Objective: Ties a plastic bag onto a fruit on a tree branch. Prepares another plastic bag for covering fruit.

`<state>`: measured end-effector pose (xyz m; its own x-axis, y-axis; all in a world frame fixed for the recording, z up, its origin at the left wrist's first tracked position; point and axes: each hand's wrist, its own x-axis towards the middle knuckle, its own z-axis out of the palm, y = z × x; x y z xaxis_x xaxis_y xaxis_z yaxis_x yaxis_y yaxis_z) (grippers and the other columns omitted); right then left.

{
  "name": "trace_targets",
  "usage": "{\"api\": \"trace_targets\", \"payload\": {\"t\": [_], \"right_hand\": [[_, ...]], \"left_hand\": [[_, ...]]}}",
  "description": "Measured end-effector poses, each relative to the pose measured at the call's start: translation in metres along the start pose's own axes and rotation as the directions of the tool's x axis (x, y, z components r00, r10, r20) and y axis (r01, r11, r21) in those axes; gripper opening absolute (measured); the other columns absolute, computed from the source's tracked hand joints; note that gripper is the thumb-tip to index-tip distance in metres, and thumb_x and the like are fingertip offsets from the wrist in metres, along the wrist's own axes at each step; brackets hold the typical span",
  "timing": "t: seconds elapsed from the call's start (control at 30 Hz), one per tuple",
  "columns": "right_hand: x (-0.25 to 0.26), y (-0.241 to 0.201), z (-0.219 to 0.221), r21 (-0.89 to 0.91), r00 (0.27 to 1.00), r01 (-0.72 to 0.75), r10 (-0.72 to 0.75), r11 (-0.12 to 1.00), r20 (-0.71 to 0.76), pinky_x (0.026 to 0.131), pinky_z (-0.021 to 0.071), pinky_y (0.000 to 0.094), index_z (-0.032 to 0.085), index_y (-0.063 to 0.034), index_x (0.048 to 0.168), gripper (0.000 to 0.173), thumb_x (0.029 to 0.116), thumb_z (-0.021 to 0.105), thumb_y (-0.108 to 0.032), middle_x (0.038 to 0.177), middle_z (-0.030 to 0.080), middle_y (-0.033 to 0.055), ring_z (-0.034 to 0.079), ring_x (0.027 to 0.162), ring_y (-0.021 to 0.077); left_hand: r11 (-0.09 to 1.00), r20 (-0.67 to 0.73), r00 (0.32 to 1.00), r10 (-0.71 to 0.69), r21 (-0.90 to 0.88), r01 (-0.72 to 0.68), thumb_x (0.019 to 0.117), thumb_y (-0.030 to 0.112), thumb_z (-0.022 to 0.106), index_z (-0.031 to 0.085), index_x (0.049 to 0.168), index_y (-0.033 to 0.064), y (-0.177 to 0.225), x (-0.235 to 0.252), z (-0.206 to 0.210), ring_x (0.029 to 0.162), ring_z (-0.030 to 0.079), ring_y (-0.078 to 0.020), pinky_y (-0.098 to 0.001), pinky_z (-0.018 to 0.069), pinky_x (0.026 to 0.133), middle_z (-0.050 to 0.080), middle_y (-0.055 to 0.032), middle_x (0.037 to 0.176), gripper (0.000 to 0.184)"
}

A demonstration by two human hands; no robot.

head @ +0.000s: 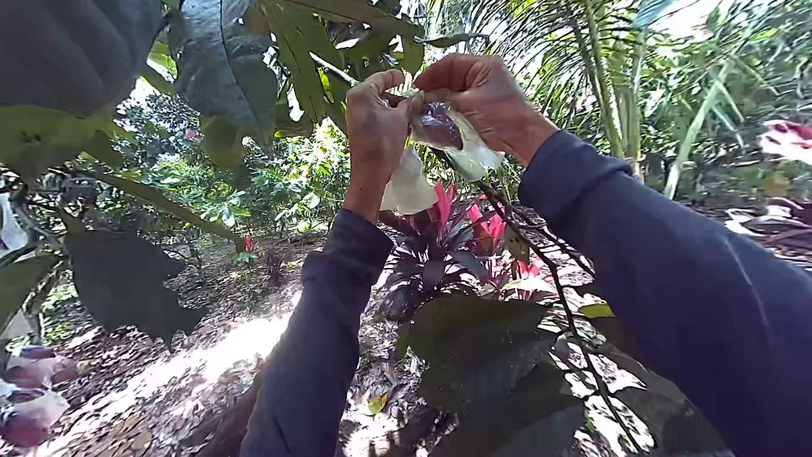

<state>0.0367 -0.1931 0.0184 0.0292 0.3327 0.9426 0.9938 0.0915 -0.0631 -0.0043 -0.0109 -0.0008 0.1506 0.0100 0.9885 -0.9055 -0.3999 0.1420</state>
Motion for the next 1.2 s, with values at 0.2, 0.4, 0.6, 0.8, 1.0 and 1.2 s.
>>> {"api": "trace_targets", "payload": {"t": [0.2, 0.4, 0.6, 0.8, 1.0, 1.2], "right_hand": [[0.0, -0.002, -0.004, -0.083, 0.997, 0.02, -0.013, 0.996, 0.082, 0.091, 0.059, 0.0295, 0.067, 0.0002, 0.114, 0.018, 0.0952, 0.068, -0.001, 0.105, 0.073, 0.0065, 0.071, 0.098, 0.0122], [-0.005, -0.01, 0.0, -0.132, 0.984, -0.168, 0.173, 0.977, 0.03, 0.087, 0.0596, 0.0296, 0.071, -0.0075, 0.114, 0.024, 0.0987, 0.07, -0.026, 0.1, 0.075, 0.0023, 0.071, 0.093, 0.0102], [0.003, -0.006, 0.007, -0.266, 0.98, -0.195, 0.201, 0.944, -0.006, 0.079, 0.0579, 0.0276, 0.071, -0.0094, 0.108, 0.022, 0.1014, 0.065, -0.03, 0.091, 0.072, -0.0003, 0.069, 0.083, 0.0068], [0.012, -0.01, 0.016, -0.26, 0.975, -0.217, 0.222, 0.941, -0.009, 0.077, 0.0574, 0.0266, 0.071, -0.0089, 0.107, 0.02, 0.0985, 0.07, -0.027, 0.09, 0.072, -0.0007, 0.068, 0.08, 0.0058], [0.005, -0.031, 0.003, -0.193, 0.953, -0.239, 0.268, 0.952, 0.144, 0.09, 0.0586, 0.0302, 0.06, -0.0127, 0.131, 0.04, 0.0929, 0.073, -0.014, 0.108, 0.072, 0.0031, 0.07, 0.098, 0.0121], [0.0, -0.04, 0.014, -0.258, 0.956, -0.246, 0.277, 0.934, 0.092, 0.081, 0.0591, 0.0281, 0.074, -0.0098, 0.115, 0.02, 0.0962, 0.066, -0.011, 0.101, 0.074, 0.002, 0.07, 0.089, 0.0094]], "left_hand": [[0.999, -0.039, 0.999, -0.005, -0.035, 0.004, 0.0868, 0.01, 0.08, 0.075, 0.095, 0.0039, -0.004, -0.005, 0.002, 0.062, 0.066, -0.0104, -0.0275, 0.0565, 0.057, 0.073, -0.0047, 0.082, 0.011], [0.999, -0.141, 0.989, -0.049, -0.016, 0.048, 0.0818, 0.01, 0.083, 0.076, 0.087, 0.0053, -0.007, -0.007, 0.01, 0.061, 0.067, -0.0103, -0.0298, 0.0574, 0.059, 0.072, -0.0035, 0.074, 0.01], [0.994, -0.185, 0.983, -0.02, 0.105, 0.04, 0.0821, 0.015, 0.084, 0.076, 0.088, 0.0084, -0.003, -0.013, 0.012, 0.065, 0.067, -0.0088, -0.0299, 0.0577, 0.062, 0.073, -0.0007, 0.077, 0.012], [0.856, -0.117, 0.963, 0.243, 0.493, -0.156, 0.0916, 0.015, 0.07, 0.074, 0.089, 0.0072, 0.005, -0.023, 0.011, 0.081, 0.069, -0.0146, -0.0356, 0.0548, 0.075, 0.071, -0.0037, 0.082, 0.009], [0.992, -0.185, 0.983, 0.009, 0.127, 0.015, 0.0827, 0.009, 0.08, 0.076, 0.086, 0.007, 0.006, -0.012, -0.003, 0.062, 0.066, -0.0083, -0.0282, 0.0549, 0.057, 0.073, -0.0014, 0.076, 0.005], [0.954, -0.142, 0.989, 0.044, 0.299, 0.0, 0.0814, 0.013, 0.08, 0.077, 0.085, 0.0096, 0.015, -0.011, -0.005, 0.063, 0.065, -0.0081, -0.0281, 0.0547, 0.059, 0.073, 0.0, 0.077, 0.006]]}}
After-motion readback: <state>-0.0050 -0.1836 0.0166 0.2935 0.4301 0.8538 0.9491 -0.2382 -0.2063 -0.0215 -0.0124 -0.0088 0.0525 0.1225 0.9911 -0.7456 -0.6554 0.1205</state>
